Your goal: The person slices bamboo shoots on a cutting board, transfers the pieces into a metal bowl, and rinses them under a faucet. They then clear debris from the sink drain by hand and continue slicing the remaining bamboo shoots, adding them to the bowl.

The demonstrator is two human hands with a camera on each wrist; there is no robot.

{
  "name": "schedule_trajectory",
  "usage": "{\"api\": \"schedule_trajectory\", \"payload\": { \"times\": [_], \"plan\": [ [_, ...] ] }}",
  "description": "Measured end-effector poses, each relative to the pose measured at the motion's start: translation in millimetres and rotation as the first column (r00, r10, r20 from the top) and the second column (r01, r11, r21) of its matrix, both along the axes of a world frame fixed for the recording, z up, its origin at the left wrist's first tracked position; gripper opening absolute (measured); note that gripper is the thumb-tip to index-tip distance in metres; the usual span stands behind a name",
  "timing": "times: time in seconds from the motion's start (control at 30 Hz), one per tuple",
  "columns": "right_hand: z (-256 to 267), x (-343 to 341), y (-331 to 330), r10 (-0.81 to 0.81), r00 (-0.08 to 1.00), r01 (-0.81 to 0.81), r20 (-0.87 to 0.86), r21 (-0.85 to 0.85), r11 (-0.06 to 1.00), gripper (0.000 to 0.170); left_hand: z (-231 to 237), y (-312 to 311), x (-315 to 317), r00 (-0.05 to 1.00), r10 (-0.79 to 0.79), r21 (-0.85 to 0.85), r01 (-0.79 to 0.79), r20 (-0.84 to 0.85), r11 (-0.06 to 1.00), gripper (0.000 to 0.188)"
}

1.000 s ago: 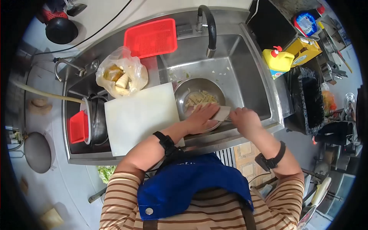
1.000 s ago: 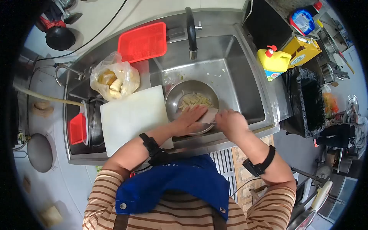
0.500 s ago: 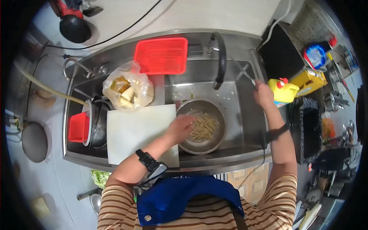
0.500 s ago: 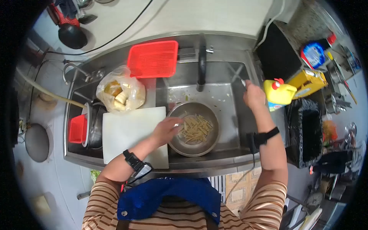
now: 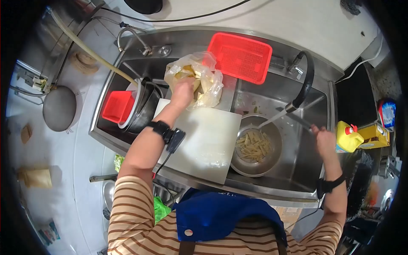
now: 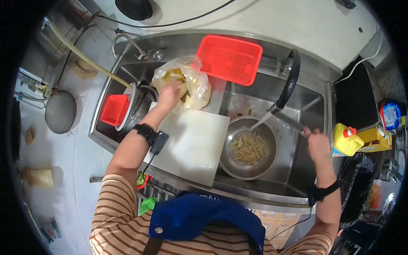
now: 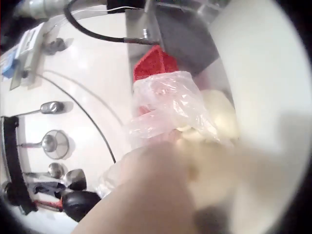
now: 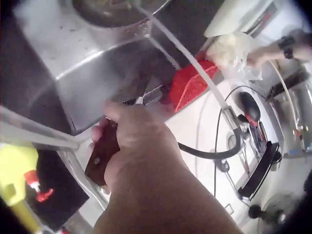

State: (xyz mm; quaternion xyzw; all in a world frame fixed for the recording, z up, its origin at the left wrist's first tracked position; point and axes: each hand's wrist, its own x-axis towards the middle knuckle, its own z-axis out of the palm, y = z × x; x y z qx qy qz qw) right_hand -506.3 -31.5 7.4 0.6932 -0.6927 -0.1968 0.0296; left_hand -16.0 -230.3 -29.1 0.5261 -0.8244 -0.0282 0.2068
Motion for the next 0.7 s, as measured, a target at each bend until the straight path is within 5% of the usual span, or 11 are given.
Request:
{"api": "schedule_trajectory", "payload": {
  "times": [0.03, 0.1, 0.3, 0.4, 0.53, 0.67, 0.7],
  "plan": [
    [-4.7, 6.6, 13.6, -0.010, 0.998, 0.011, 0.061, -0.004, 1.000, 0.056, -2.5, -4.9, -7.6, 1.000, -0.005, 0.000, 0.005, -0.004, 1.000, 0.021],
    [-15.0, 22.2, 42.1, -0.072, 0.982, 0.070, 0.174, 0.016, 0.997, 0.055, -7.9, -12.7, -24.7, 0.897, 0.080, 0.170, -0.169, 0.434, 0.971, 0.026],
    [-9.4, 64.1, 124.3, -0.291, 0.788, 0.280, 0.542, 0.106, 0.954, 0.049, -37.6, -34.2, -28.4, 0.701, 0.155, 0.082, -0.292, 0.696, 0.953, 0.034],
    [7.4, 82.1, 148.0, -0.453, 0.617, 0.396, 0.643, 0.244, 0.885, 0.046, -30.6, -36.3, -35.1, 0.692, 0.125, 0.168, -0.340, 0.711, 0.925, 0.037],
    [6.1, 95.5, 169.3, -0.434, 0.523, 0.392, 0.734, 0.245, 0.887, 0.047, -17.6, -38.6, -35.4, 0.746, 0.134, 0.231, -0.365, 0.653, 0.902, 0.040],
    [4.2, 112.1, 171.3, -0.490, 0.230, 0.426, 0.841, 0.365, 0.828, 0.049, 1.8, -45.9, -21.8, 0.909, 0.005, 0.404, -0.191, 0.418, 0.895, 0.039],
    [6.9, 117.9, 169.2, -0.495, 0.201, 0.434, 0.845, 0.377, 0.818, 0.048, 10.0, -50.7, -20.4, 0.976, 0.092, 0.622, -0.197, 0.197, 0.758, 0.039]
  ]
}}
